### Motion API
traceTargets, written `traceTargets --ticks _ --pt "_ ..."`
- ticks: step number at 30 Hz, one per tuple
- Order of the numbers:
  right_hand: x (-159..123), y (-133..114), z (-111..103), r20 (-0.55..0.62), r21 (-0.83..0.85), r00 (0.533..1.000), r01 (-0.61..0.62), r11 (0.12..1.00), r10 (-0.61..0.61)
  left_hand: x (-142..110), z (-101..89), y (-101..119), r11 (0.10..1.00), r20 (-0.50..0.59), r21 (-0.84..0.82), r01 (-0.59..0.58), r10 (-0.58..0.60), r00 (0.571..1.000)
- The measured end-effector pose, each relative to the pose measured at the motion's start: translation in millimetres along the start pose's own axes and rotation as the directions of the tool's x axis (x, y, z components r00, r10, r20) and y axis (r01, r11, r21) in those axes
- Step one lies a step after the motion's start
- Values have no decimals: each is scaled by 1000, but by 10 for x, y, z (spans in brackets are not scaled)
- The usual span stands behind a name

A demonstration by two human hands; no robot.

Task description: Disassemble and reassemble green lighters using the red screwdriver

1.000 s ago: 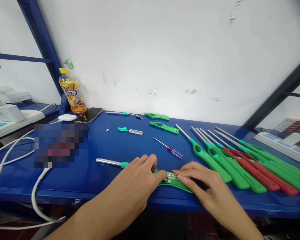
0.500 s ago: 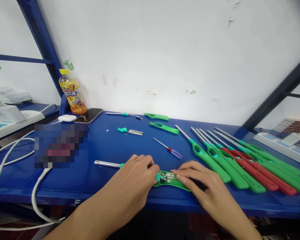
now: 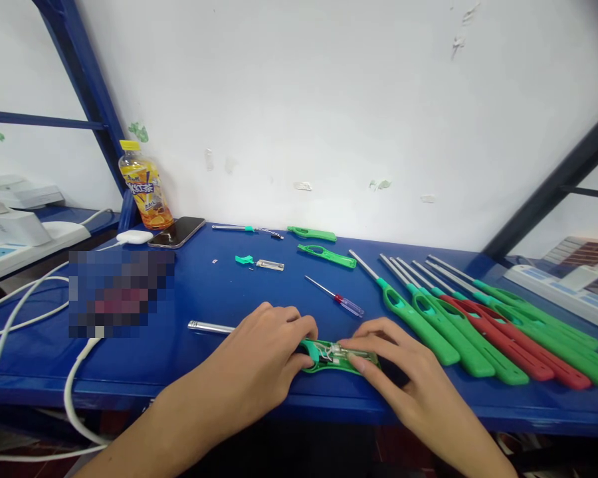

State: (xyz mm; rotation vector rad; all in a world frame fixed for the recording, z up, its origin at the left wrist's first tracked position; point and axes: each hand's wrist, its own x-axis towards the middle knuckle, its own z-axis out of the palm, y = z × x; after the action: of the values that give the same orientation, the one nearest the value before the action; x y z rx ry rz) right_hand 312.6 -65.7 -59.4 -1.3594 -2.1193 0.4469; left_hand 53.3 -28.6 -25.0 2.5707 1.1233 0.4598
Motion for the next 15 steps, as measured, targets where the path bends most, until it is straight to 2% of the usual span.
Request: traceTargets --ticks 5,15 --pt "13 2 11 -19 10 1000 18 1000 -17 23 -22 34 998 35 63 -17 15 999" --pt "-1 -10 4 -3 28 1000 -3 1000 3 29 -89 109 998 119 56 27 -34 992"
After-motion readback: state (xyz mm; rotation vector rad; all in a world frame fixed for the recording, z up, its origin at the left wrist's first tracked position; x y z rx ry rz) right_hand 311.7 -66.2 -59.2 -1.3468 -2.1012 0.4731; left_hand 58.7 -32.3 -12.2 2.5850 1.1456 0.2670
